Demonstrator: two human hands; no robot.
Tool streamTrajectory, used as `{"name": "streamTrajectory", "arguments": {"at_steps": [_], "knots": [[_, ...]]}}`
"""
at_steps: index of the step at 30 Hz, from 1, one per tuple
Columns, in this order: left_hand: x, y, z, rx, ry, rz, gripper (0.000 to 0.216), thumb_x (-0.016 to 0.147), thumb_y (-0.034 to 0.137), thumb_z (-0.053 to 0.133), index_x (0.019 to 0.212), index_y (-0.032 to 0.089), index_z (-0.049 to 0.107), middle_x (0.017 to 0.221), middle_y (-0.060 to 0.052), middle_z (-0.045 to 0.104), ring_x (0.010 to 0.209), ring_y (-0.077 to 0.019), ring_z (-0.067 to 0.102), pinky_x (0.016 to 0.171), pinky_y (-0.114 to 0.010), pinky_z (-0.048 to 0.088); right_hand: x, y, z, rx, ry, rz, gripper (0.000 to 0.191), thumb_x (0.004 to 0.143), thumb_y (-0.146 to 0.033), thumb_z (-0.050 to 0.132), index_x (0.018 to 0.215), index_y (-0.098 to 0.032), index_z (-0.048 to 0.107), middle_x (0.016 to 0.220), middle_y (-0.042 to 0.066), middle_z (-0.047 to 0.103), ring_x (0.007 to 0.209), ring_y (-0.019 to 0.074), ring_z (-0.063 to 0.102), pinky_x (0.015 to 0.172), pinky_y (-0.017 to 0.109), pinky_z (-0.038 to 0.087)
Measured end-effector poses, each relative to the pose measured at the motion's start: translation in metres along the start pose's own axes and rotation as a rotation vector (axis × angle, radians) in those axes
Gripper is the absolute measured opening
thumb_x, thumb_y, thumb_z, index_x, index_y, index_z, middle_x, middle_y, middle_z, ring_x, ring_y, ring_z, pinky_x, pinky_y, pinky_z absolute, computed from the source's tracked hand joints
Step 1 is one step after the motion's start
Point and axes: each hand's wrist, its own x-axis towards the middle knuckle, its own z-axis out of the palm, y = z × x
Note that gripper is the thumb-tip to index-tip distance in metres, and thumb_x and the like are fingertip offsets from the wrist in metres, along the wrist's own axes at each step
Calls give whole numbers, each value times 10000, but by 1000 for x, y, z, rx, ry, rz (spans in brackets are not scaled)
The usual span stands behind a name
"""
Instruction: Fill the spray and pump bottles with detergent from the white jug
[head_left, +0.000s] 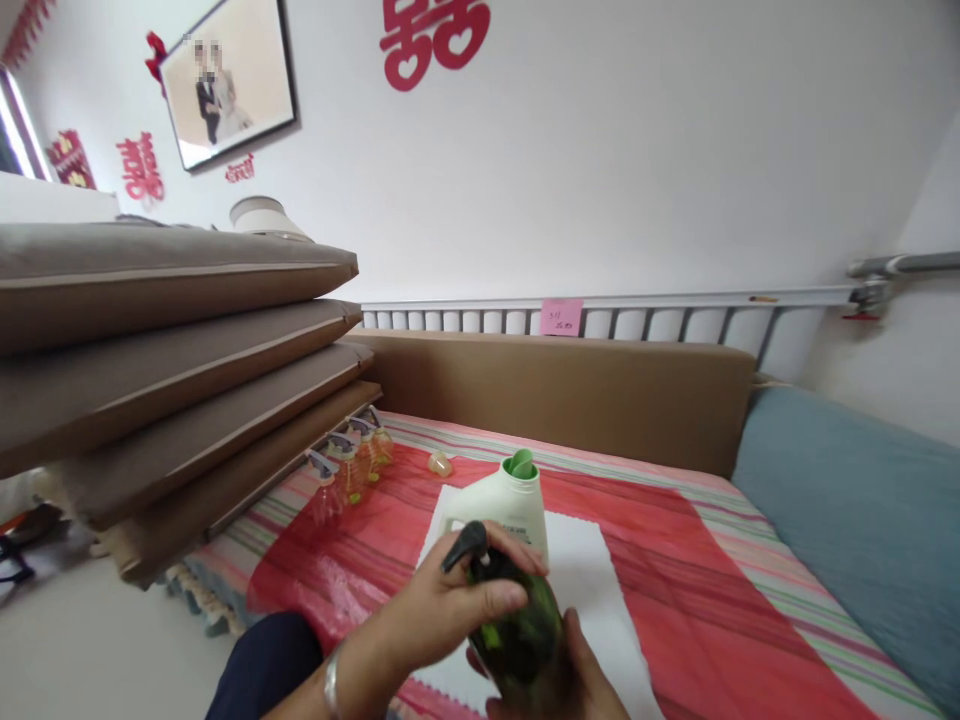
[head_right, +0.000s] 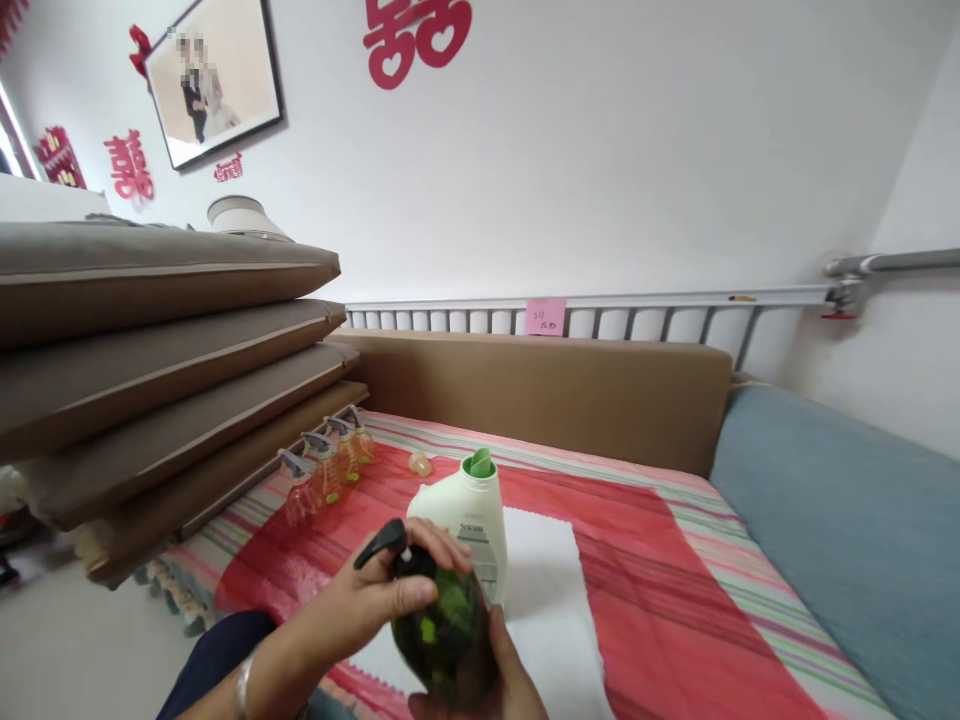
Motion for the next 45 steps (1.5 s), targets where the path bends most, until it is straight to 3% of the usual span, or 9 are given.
{"name": "streamTrajectory", "arguments": {"at_steps": [6, 10, 16, 22, 27, 31, 34, 40, 45], "knots": [[38, -21, 21, 4, 338, 81, 113, 778, 273, 576, 747, 167, 553, 801, -32, 636, 864, -196, 603, 815, -325, 437, 2, -16, 7, 16, 59, -216, 436, 663, -487, 675, 1019, -240, 620, 973, 107, 693, 852, 286, 641, 614, 369, 492], [47, -38, 31, 35, 525, 32, 147, 783, 313, 568, 820, 171, 561, 814, -40, 644, 857, -196, 601, 783, -306, 439, 4, -13, -2, 15, 156, -436, 489, 653, -393, 706, 1105, -302, 545, 1010, 53, 671, 832, 246, 627, 616, 360, 497], [50, -47, 15, -180, 261, -50, 314, 729, 268, 628, 1031, 181, 613, 1113, -100, 614, 1106, -259, 500, 960, -378, 343, 6, -18, -11, 67, 158, -435, 541, 690, -445, 656, 1182, -304, 481, 1001, 69, 662, 757, 225, 621, 566, 335, 472], [57, -55, 19, -153, 496, -11, 305, 679, 225, 685, 974, 206, 614, 974, -43, 658, 984, -202, 560, 917, -331, 370, 5, -25, -3, 22, 176, -484, 601, 679, -419, 671, 1209, -293, 418, 1037, 69, 648, 801, 226, 620, 581, 317, 465], [57, -47, 15, -215, 331, -84, 390, 709, 258, 655, 1090, 207, 591, 1070, -85, 640, 1071, -244, 526, 944, -370, 352, 3, -30, 3, 40, 145, -455, 564, 707, -449, 636, 1200, -278, 423, 1019, 77, 651, 801, 218, 615, 572, 302, 461], [57, -48, 11, -159, 470, -18, 351, 633, 205, 718, 971, 190, 626, 913, -38, 657, 906, -190, 587, 835, -292, 416, 4, -28, 7, -6, 171, -505, 593, 680, -418, 671, 1194, -270, 415, 1058, 83, 626, 818, 231, 606, 576, 320, 466], [57, -51, 12, -150, 530, 4, 399, 655, 221, 703, 1037, 221, 587, 993, -29, 622, 941, -175, 565, 824, -267, 420, 5, -26, 8, -37, 216, -564, 650, 627, -380, 722, 1184, -300, 397, 1122, 69, 592, 847, 245, 602, 582, 331, 472], [53, -49, 7, -223, 321, -41, 351, 708, 219, 648, 1053, 206, 589, 1057, -80, 611, 1055, -240, 519, 938, -365, 358, 4, -27, 7, -28, 165, -493, 599, 677, -446, 654, 1191, -265, 406, 1059, 94, 626, 836, 249, 609, 577, 320, 465], [52, -53, 8, -171, 509, 26, 325, 684, 197, 679, 993, 248, 594, 972, -5, 611, 976, -179, 545, 909, -308, 366, 4, -29, 9, -60, 211, -516, 692, 609, -404, 718, 1201, -310, 373, 1123, 72, 603, 846, 253, 618, 581, 316, 469]]}}
